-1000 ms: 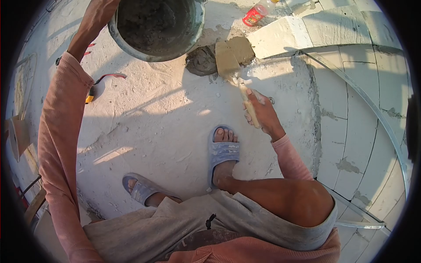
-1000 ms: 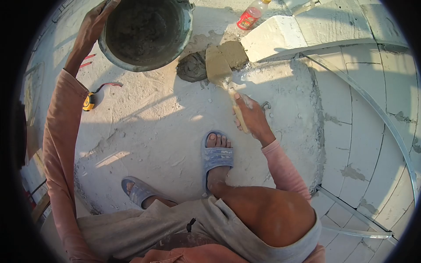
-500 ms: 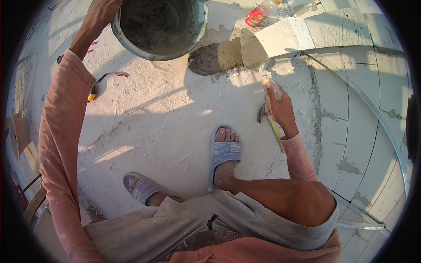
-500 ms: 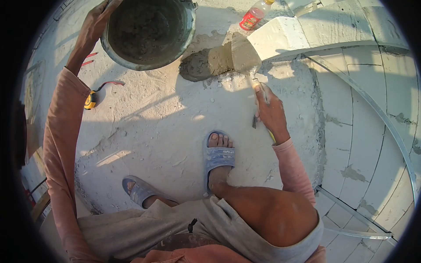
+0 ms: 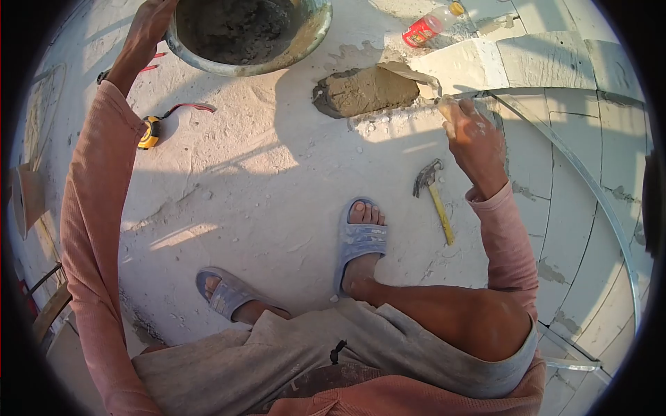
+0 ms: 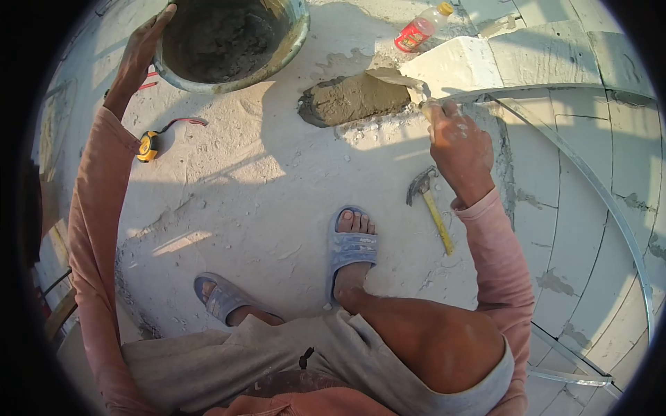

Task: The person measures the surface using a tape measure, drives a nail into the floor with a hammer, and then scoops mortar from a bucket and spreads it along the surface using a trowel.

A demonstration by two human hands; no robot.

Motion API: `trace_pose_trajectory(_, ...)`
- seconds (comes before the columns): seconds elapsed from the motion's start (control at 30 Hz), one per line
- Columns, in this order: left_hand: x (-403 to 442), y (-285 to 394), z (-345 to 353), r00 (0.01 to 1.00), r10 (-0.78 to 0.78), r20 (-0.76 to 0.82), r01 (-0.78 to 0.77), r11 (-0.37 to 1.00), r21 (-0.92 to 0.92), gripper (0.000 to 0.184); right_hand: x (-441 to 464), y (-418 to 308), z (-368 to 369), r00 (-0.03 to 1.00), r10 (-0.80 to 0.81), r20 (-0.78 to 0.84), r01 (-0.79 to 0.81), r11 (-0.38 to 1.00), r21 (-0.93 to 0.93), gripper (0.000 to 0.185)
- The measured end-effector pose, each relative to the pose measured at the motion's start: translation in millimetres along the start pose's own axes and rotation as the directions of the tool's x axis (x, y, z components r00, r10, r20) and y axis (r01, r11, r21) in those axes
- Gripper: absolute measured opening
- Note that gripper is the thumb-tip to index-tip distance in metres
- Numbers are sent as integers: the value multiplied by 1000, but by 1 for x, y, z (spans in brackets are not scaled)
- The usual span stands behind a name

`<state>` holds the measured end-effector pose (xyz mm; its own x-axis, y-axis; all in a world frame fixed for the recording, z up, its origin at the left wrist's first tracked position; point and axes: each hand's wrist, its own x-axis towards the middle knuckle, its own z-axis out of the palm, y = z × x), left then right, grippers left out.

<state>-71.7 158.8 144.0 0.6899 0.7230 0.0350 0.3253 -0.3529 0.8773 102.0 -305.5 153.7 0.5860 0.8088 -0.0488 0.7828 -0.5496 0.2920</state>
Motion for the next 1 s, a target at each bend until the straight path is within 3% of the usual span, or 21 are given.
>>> trace_pose_trajectory(0.1, -3, -6, -2, 1000, -24, -16, 24, 1000, 1, 61, -6, -12, -1, 995, -61, -76, 62, 998, 15, 31)
trace_pose_trajectory(0.2, -8, -7, -1, 997, -72, -37, 72, 997, 1, 65, -4, -29, -16, 996, -89, 3, 87, 977, 197, 30)
trace_pose_trajectory(0.23, -12, -8, 0, 993, -106, -55, 106, 994, 6, 67, -4, -36, -17, 993, -111, -38, 117, 970, 215, 30)
trace_pose_trajectory(0.33, -23, -5, 8, 939, -248, -237, 261, 965, 24, 71, -4, -51, -22, 976, -173, -135, 202, 949, 244, 31)
trace_pose_trajectory(0.43, 44, -93, -25, 994, -18, 106, 34, 989, -145, 78, -3, -58, -30, 967, -216, -138, 245, 938, 245, 33)
trace_pose_trajectory(0.5, 44, -93, -24, 996, -10, 91, 24, 989, -146, 76, -4, -55, -32, 971, -223, -88, 239, 937, 257, 34)
trace_pose_trajectory(0.6, 47, -93, -24, 996, -28, 85, 38, 992, -124, 76, -4, -42, -32, 991, -71, -112, 99, 959, 266, 32)
trace_pose_trajectory(0.7, 44, -87, -24, 997, -24, 75, 30, 996, -81, 77, 1, -11, -8, 998, 17, -62, -6, 987, 162, 34)
trace_pose_trajectory(0.8, 37, -78, -19, 999, 7, 34, -5, 999, -54, 78, -6, 1, 23, 978, -133, -163, 133, 991, -9, 35)
trace_pose_trajectory(0.83, 35, -76, -18, 1000, 20, 14, -19, 999, -44, 78, -11, -6, 22, 987, -7, -158, 34, 985, 170, 37)
trace_pose_trajectory(0.87, 34, -75, -16, 999, 32, -5, -32, 999, -35, 79, -19, -13, 19, 986, 167, -14, -147, 897, 416, 36)
trace_pose_trajectory(0.9, 32, -75, -15, 999, 43, -21, -43, 999, -26, 79, -28, -20, 14, 941, 294, 167, -334, 723, 605, 35)
trace_pose_trajectory(0.93, 32, -75, -14, 998, 55, -42, -56, 998, -18, 80, -41, -31, 8, 866, 315, 388, -491, 392, 778, 35)
trace_pose_trajectory(0.97, 34, -78, -16, 999, 44, -27, -44, 999, -17, 81, -53, -43, 2, 744, 319, 587, -622, 9, 783, 36)
trace_pose_trajectory(1.0, 38, -83, -20, 999, 32, -11, -33, 999, -16, 83, -71, -58, -6, 636, 161, 755, -629, -458, 628, 38)
